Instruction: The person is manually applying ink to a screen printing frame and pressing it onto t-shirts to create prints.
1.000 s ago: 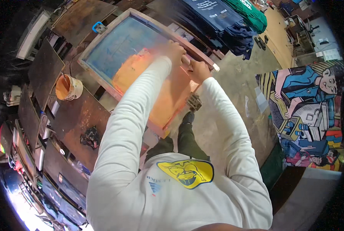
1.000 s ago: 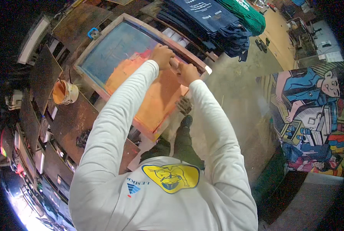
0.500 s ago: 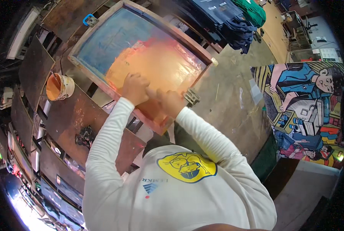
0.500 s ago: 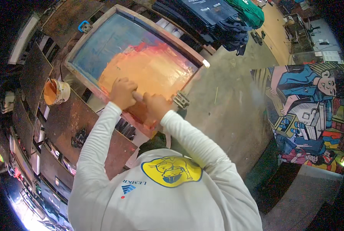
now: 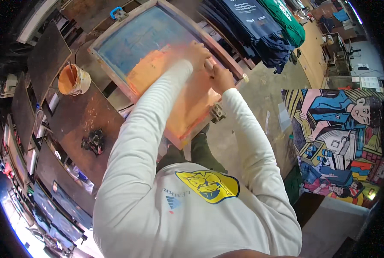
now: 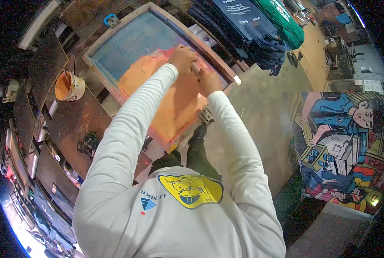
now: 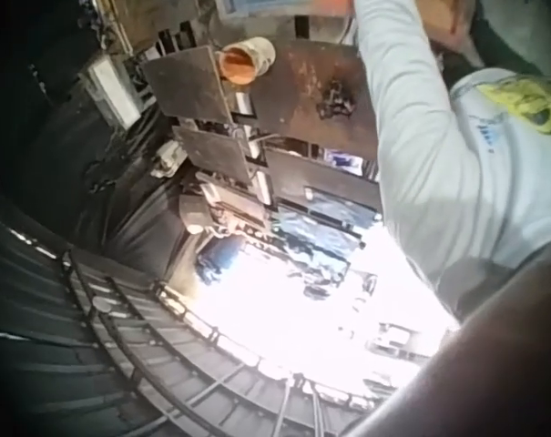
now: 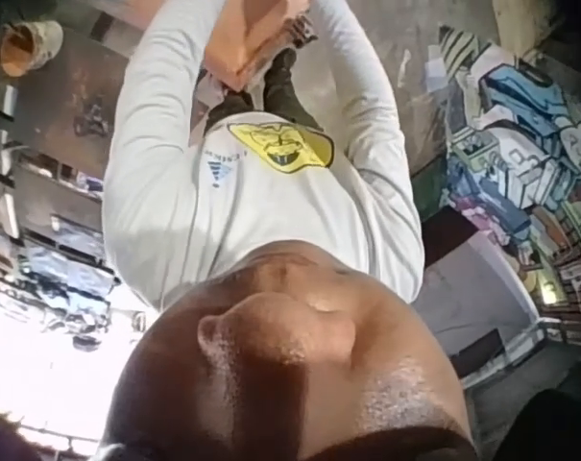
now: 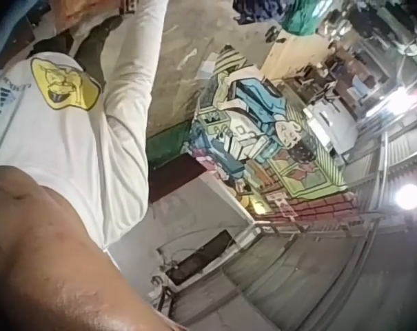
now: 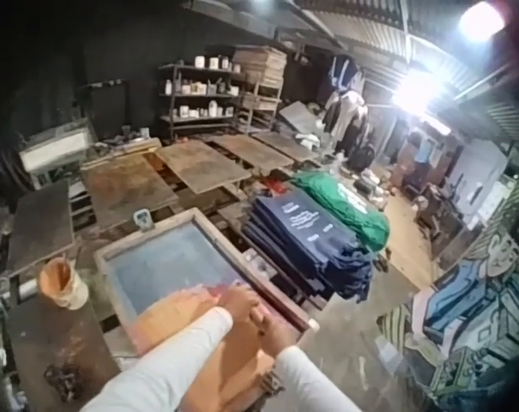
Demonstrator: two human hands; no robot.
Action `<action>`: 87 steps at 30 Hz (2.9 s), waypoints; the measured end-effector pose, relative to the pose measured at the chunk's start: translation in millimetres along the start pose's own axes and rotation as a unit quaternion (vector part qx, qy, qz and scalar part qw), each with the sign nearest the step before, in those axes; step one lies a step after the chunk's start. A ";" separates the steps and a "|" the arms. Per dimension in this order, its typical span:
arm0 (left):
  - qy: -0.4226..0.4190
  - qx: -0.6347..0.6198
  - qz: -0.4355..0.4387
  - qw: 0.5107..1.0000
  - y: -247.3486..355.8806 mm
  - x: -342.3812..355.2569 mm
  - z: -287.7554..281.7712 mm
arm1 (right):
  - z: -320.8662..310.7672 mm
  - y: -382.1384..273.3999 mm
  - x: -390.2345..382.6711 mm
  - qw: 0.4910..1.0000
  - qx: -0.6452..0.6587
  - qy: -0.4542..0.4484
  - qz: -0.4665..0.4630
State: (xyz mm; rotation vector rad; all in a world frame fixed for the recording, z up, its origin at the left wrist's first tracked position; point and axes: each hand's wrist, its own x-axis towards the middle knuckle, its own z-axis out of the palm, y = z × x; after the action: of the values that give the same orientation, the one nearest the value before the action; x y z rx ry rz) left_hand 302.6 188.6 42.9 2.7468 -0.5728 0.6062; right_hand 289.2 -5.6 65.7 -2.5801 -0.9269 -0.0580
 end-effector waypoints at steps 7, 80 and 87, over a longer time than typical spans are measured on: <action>-0.001 0.000 -0.136 0.991 40.3 -146.4 -66.5 | 31.1 -84.0 -73.5 0.989 0.060 -0.130 -0.040; 0.112 0.069 -0.565 0.815 233.1 -185.3 -67.9 | -12.0 -44.5 -27.3 0.828 0.007 -0.306 -0.470; 0.035 0.101 -0.574 0.811 228.5 -195.2 -37.4 | 17.5 -35.9 -45.5 0.824 0.020 -0.188 -0.535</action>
State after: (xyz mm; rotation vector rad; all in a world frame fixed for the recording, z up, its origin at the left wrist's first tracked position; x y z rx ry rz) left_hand 28.3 61.1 27.4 2.5681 1.1844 0.4201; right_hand 229.8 -1.2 54.5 -1.7129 -2.3638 0.1668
